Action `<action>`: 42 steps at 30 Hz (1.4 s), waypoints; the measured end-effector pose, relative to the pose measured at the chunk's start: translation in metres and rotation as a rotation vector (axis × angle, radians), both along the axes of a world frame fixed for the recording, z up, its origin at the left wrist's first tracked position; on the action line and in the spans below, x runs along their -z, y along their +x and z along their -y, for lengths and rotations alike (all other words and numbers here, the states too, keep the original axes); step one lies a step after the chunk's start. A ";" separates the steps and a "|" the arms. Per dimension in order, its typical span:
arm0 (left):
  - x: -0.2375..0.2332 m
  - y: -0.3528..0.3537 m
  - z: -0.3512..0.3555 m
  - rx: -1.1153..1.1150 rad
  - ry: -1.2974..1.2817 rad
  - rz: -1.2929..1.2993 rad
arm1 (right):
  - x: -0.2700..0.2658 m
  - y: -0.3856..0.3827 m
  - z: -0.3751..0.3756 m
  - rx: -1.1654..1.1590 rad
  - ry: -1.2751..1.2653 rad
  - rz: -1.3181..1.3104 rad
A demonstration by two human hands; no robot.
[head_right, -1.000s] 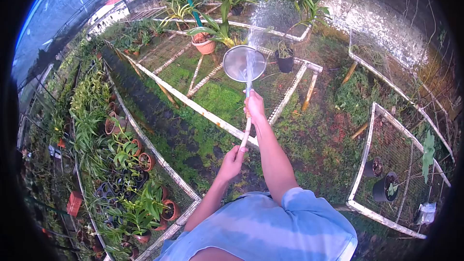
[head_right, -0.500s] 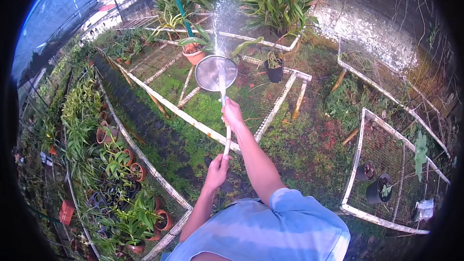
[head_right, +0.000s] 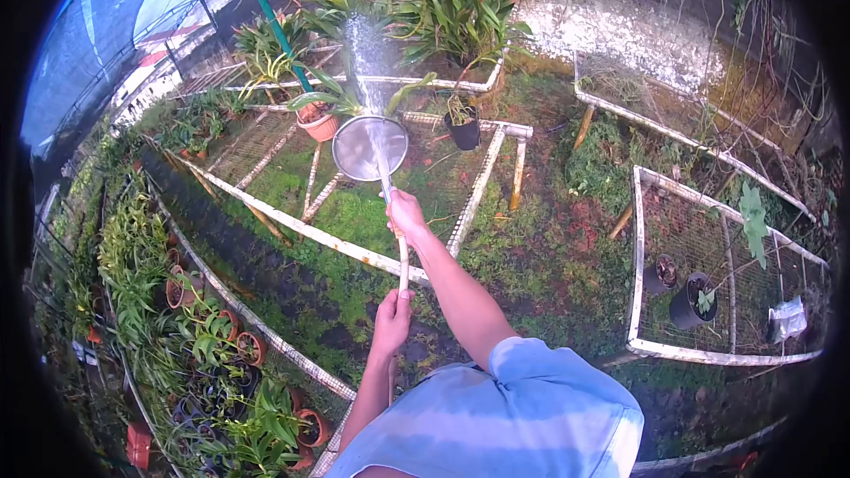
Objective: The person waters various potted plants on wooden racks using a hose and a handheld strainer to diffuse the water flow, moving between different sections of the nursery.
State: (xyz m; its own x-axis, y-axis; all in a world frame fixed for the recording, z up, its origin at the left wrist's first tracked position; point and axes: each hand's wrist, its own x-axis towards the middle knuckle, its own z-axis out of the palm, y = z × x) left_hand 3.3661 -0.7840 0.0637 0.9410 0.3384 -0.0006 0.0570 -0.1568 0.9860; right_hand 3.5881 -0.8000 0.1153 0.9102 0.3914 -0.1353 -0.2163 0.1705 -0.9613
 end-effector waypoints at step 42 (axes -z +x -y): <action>0.027 -0.101 0.003 0.220 -0.020 -0.048 | 0.041 -0.102 0.053 0.329 0.065 -0.060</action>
